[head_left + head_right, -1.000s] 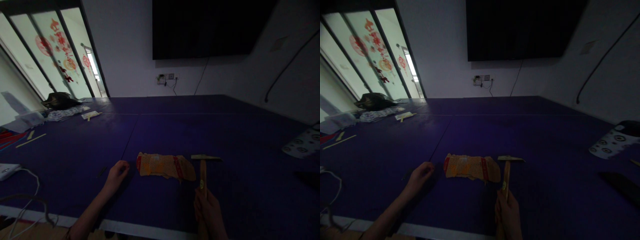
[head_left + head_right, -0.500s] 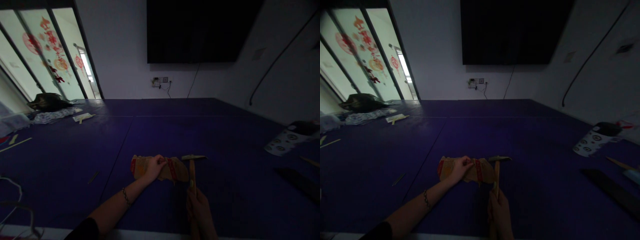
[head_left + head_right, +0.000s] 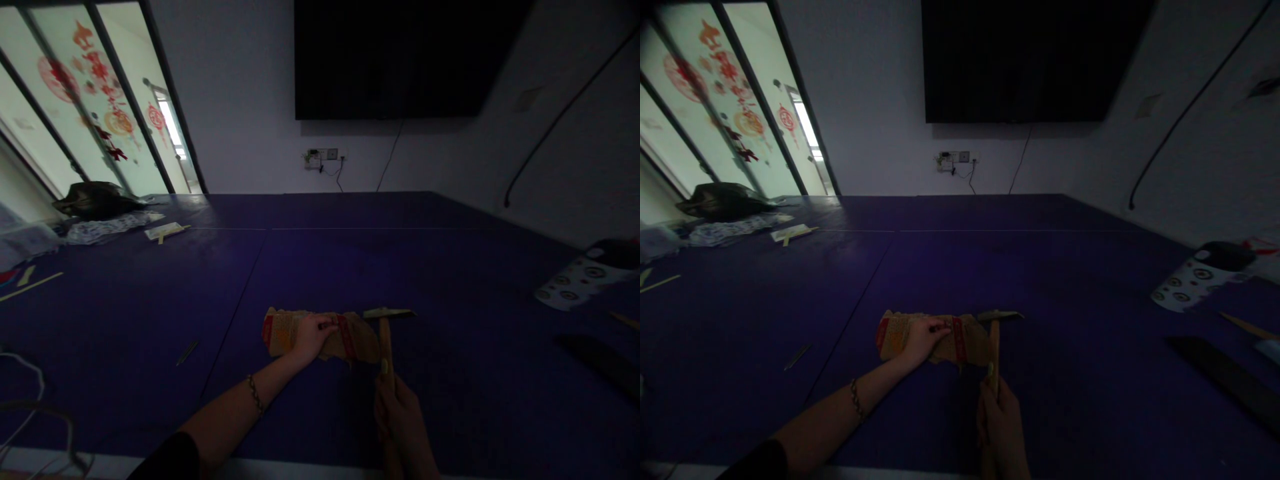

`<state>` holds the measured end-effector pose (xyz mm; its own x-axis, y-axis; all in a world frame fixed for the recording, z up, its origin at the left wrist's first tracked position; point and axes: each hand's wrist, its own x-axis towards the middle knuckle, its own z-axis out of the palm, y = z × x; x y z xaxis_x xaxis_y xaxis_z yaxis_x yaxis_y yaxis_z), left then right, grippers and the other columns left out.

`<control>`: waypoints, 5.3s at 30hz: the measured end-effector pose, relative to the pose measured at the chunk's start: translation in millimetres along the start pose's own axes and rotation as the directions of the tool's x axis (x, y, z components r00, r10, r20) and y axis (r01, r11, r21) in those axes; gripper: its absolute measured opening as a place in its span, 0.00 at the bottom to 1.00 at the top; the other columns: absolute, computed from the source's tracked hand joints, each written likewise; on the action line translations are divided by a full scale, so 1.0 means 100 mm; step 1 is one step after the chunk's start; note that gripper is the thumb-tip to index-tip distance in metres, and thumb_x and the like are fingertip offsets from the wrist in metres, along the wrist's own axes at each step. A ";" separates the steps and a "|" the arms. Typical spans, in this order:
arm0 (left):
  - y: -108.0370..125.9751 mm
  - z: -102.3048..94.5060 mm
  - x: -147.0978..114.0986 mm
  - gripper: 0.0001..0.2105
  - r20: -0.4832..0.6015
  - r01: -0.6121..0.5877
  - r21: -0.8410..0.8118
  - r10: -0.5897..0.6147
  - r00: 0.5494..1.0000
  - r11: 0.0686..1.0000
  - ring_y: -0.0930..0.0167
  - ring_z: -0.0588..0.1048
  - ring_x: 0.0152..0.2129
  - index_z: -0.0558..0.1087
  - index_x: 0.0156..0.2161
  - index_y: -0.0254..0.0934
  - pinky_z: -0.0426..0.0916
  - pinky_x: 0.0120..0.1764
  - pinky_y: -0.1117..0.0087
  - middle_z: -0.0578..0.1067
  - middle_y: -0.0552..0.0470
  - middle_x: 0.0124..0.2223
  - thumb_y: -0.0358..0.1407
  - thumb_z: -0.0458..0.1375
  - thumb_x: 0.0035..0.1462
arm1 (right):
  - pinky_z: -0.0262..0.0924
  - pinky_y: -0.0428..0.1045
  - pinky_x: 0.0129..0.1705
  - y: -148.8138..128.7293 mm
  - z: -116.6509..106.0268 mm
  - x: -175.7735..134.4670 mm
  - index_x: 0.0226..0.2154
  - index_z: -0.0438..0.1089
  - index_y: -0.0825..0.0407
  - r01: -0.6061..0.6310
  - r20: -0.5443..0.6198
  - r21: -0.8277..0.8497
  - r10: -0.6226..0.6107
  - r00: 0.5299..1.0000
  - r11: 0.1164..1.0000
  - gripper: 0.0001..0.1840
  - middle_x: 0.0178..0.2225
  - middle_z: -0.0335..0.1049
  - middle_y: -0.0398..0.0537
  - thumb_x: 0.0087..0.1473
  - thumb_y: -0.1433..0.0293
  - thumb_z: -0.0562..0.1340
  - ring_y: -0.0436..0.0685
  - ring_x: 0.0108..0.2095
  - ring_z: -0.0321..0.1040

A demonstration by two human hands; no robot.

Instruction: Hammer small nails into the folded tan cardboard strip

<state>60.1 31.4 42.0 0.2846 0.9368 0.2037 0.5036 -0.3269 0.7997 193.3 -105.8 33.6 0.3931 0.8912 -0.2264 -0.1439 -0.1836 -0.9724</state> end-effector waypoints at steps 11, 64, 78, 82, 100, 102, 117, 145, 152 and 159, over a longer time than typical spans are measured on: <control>0.01 0.01 -0.02 0.04 -0.008 -0.055 0.015 0.055 0.998 0.998 0.70 0.73 0.30 0.76 0.28 0.37 0.65 0.37 0.71 0.77 0.52 0.31 0.34 0.58 0.47 | 0.47 0.40 0.04 0.01 0.01 0.01 0.21 0.53 0.49 -0.020 -0.005 -0.023 0.020 1.000 1.000 0.20 0.07 0.51 0.28 0.40 0.52 0.59 0.43 0.05 0.46; -0.02 0.03 -0.02 0.04 0.027 -0.077 0.088 0.075 0.997 0.993 0.71 0.72 0.27 0.76 0.25 0.35 0.63 0.34 0.72 0.77 0.52 0.27 0.30 0.59 0.47 | 0.49 0.46 0.19 -0.58 0.24 -0.39 0.19 0.60 0.49 0.231 0.197 -0.677 -0.130 0.972 0.698 0.11 0.14 0.59 0.40 0.45 0.61 0.51 0.51 0.15 0.57; -0.06 0.07 0.01 0.04 0.034 -0.093 0.127 0.090 0.995 0.987 0.69 0.73 0.31 0.76 0.26 0.34 0.64 0.38 0.70 0.77 0.50 0.29 0.30 0.59 0.46 | 0.47 0.47 0.19 -0.67 0.27 -0.43 0.19 0.60 0.49 0.240 0.197 -0.695 -0.142 0.970 0.677 0.14 0.14 0.59 0.41 0.44 0.59 0.49 0.51 0.15 0.55; -0.02 0.04 -0.01 0.04 0.048 -0.099 0.134 0.093 0.994 0.986 0.69 0.73 0.30 0.76 0.28 0.34 0.64 0.38 0.70 0.78 0.50 0.30 0.31 0.59 0.47 | 0.47 0.47 0.19 -0.64 0.30 -0.40 0.21 0.62 0.50 0.240 0.177 -0.686 -0.163 0.971 0.687 0.13 0.14 0.59 0.41 0.43 0.59 0.49 0.51 0.15 0.55; 0.03 0.04 -0.04 0.07 0.063 -0.090 0.284 0.075 0.995 0.955 0.69 0.71 0.35 0.74 0.33 0.35 0.63 0.40 0.70 0.76 0.49 0.34 0.34 0.59 0.47 | 0.43 0.35 0.05 -0.22 0.00 -0.24 0.25 0.58 0.50 -0.089 0.041 0.396 0.080 0.996 0.914 0.24 0.08 0.52 0.27 0.30 0.56 0.69 0.39 0.05 0.45; 0.04 0.03 -0.07 0.08 0.053 -0.081 0.316 0.068 0.996 0.945 0.68 0.70 0.37 0.73 0.35 0.33 0.63 0.41 0.70 0.75 0.48 0.36 0.33 0.59 0.47 | 0.42 0.35 0.03 -0.11 -0.03 -0.23 0.24 0.57 0.50 -0.129 0.066 0.460 0.111 0.992 0.878 0.25 0.05 0.51 0.25 0.29 0.56 0.70 0.40 0.03 0.43; 0.28 -0.18 -0.30 0.24 0.097 -0.138 0.580 0.100 0.990 0.803 0.60 0.67 0.45 0.57 0.54 0.34 0.60 0.46 0.58 0.71 0.42 0.47 0.35 0.54 0.52 | 0.42 0.36 0.03 0.09 0.00 -0.31 0.20 0.53 0.50 -0.155 0.042 0.445 0.153 0.987 0.882 0.23 0.07 0.51 0.27 0.35 0.54 0.66 0.40 0.04 0.43; -0.84 -1.67 -1.47 0.25 -0.259 0.315 0.845 -0.185 0.948 0.433 0.58 0.58 0.55 0.63 0.52 0.26 0.57 0.51 0.52 0.63 0.40 0.55 0.41 0.42 0.54 | 0.44 0.36 0.06 0.13 -0.04 -0.31 0.26 0.59 0.50 -0.228 0.037 0.412 0.234 0.971 0.882 0.25 0.10 0.54 0.29 0.29 0.57 0.70 0.40 0.07 0.47; -0.76 -1.66 -1.47 0.23 -0.204 0.264 0.848 -0.177 0.963 0.459 0.59 0.60 0.53 0.66 0.50 0.28 0.55 0.52 0.52 0.65 0.41 0.54 0.40 0.42 0.55 | 0.43 0.37 0.04 0.19 -0.06 -0.28 0.23 0.58 0.50 -0.226 0.082 0.375 0.211 0.974 0.899 0.24 0.08 0.50 0.28 0.29 0.55 0.69 0.41 0.06 0.45; -0.85 -1.69 -1.45 0.20 -0.267 0.321 0.819 -0.180 0.947 0.476 0.63 0.68 0.47 0.69 0.46 0.31 0.62 0.48 0.60 0.71 0.42 0.49 0.37 0.41 0.55 | 0.45 0.38 0.04 0.25 -0.08 -0.26 0.26 0.60 0.49 -0.206 0.059 0.388 0.199 0.978 0.898 0.24 0.10 0.54 0.29 0.29 0.57 0.70 0.41 0.05 0.45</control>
<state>-161.6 -55.8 39.5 -0.0385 0.9791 0.1996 0.9989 0.0427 -0.0169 186.9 -136.3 15.0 0.3024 0.8597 -0.4116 -0.5628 -0.1875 -0.8051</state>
